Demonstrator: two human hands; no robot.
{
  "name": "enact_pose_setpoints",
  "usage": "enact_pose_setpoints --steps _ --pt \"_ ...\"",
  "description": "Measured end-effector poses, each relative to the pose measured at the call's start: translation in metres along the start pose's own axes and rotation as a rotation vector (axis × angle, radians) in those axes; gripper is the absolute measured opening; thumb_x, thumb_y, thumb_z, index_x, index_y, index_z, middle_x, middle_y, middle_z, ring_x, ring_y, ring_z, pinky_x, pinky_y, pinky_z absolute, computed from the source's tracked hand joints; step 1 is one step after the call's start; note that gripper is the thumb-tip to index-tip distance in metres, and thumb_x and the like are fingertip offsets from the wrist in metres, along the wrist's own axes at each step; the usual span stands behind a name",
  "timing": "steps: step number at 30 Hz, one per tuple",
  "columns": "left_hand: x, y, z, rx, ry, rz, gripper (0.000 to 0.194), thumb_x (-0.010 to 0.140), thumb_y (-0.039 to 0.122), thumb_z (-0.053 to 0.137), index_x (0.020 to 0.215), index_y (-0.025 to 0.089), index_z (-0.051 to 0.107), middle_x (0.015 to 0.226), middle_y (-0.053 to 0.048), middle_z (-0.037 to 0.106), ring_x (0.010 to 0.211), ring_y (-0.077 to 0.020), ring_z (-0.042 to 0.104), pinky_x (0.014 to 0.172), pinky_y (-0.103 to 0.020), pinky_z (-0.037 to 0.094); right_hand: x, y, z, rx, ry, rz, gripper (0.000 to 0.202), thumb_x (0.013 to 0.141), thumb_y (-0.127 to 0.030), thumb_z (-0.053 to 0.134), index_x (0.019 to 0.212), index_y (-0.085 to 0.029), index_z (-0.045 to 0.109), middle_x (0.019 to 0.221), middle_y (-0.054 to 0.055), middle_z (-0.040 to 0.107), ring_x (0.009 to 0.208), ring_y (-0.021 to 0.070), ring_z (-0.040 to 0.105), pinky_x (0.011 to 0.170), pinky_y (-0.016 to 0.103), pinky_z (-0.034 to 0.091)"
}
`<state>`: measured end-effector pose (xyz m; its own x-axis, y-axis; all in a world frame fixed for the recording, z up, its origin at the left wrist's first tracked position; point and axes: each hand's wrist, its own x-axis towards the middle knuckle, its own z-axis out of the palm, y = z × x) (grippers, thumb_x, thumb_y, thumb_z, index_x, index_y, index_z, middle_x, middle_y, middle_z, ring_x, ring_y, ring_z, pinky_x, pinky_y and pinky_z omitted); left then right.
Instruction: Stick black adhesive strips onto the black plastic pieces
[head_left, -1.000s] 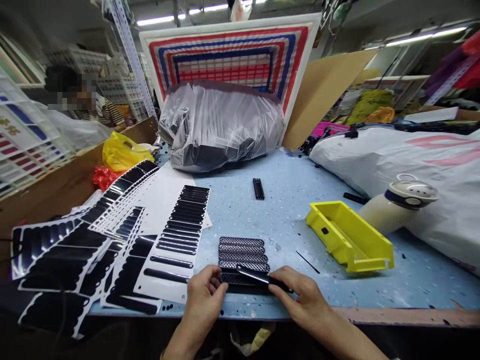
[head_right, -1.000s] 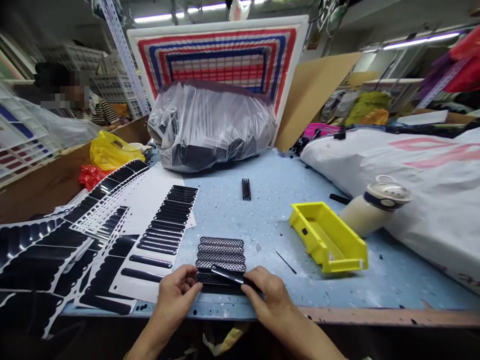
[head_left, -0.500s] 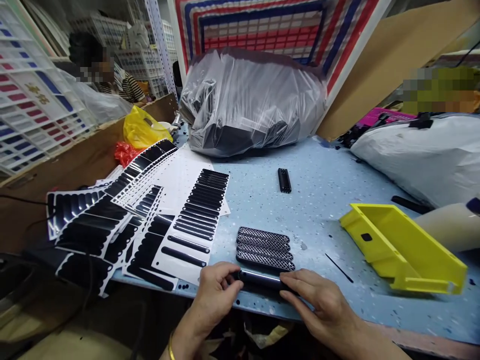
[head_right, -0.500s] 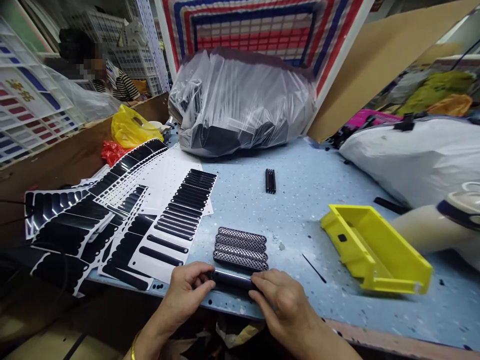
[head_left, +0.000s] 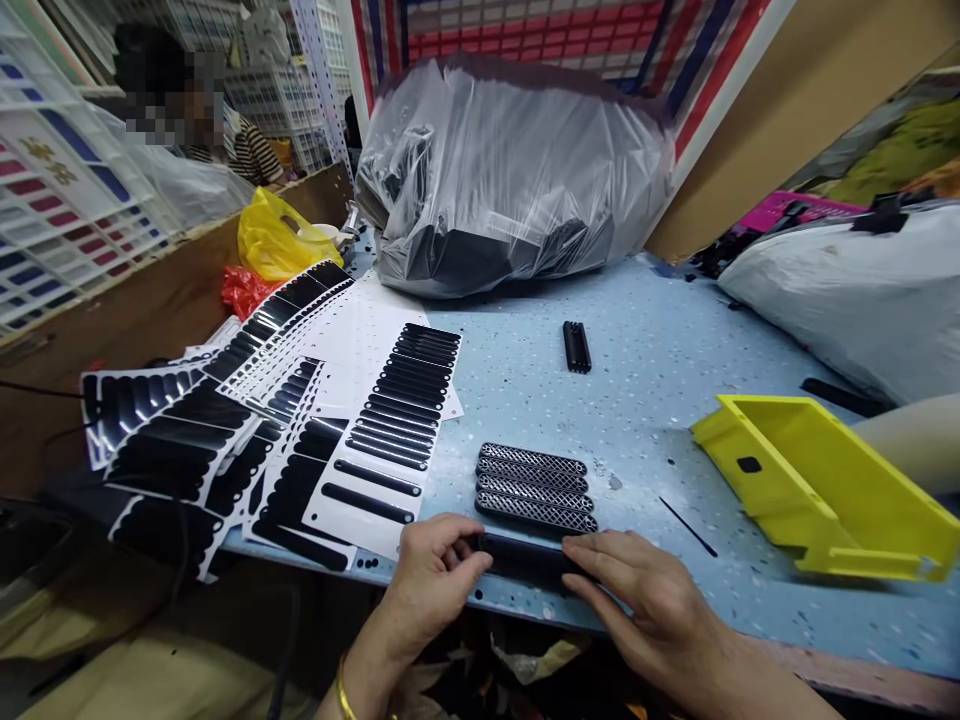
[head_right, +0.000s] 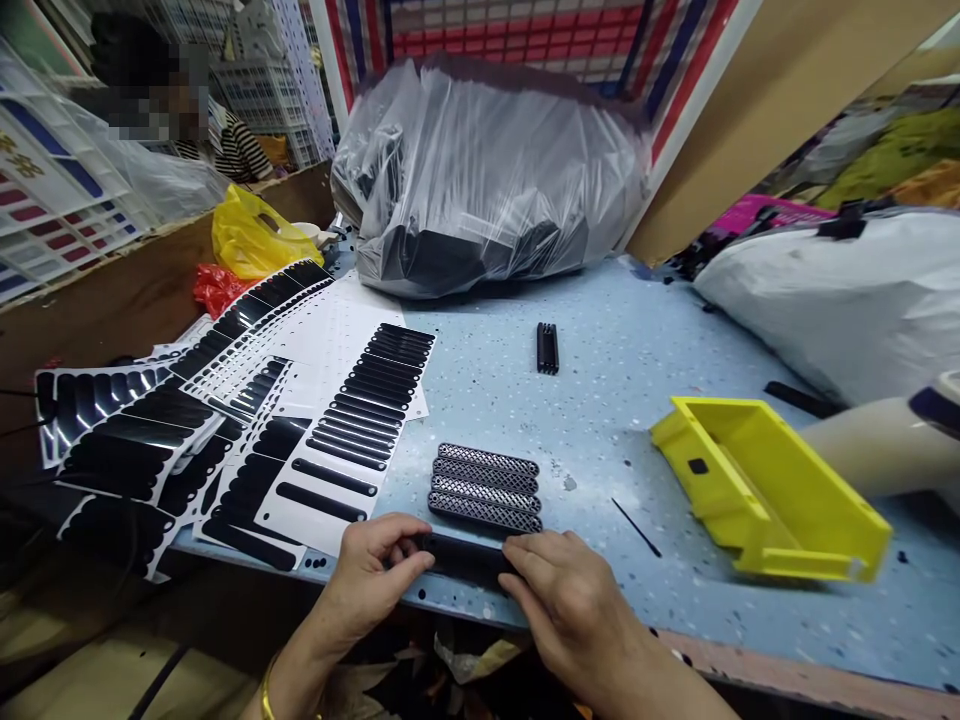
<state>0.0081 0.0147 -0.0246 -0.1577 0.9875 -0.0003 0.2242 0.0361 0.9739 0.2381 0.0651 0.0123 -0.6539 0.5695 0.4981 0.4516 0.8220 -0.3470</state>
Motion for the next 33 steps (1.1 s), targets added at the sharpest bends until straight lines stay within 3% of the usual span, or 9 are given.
enact_pose_setpoints --steps 11,21,33 --pt "0.0 0.0011 -0.0008 -0.025 -0.004 0.023 0.022 0.067 0.014 0.067 0.086 0.013 0.079 0.063 -0.003 0.068 0.046 -0.0089 0.053 0.043 -0.017 0.042 0.0019 -0.0038 0.0001 -0.059 -0.056 -0.001 0.025 0.096 -0.012 0.043 0.097 -0.016 0.067 0.084 0.01 0.074 0.069 0.0204 0.07 0.061 0.034 0.056" --pt "-0.0002 0.0001 -0.0011 -0.011 -0.006 0.073 0.02 0.068 0.012 0.066 0.084 0.014 0.078 0.07 -0.005 0.071 0.05 -0.0093 0.056 0.046 -0.017 0.043 0.0033 -0.0074 0.0005 -0.08 -0.028 -0.007 0.024 0.096 -0.012 0.043 0.092 -0.016 0.066 0.082 0.011 0.072 0.064 0.0203 0.066 0.058 0.034 0.052" --pt "-0.0002 0.0021 -0.0018 -0.02 -0.006 0.059 0.019 0.069 0.015 0.066 0.083 0.016 0.079 0.068 -0.004 0.071 0.048 -0.0084 0.052 0.044 -0.016 0.042 0.0022 -0.01 0.0026 -0.08 -0.052 0.016 0.027 0.094 -0.009 0.043 0.086 -0.016 0.067 0.082 0.011 0.072 0.063 0.0205 0.063 0.058 0.034 0.048"
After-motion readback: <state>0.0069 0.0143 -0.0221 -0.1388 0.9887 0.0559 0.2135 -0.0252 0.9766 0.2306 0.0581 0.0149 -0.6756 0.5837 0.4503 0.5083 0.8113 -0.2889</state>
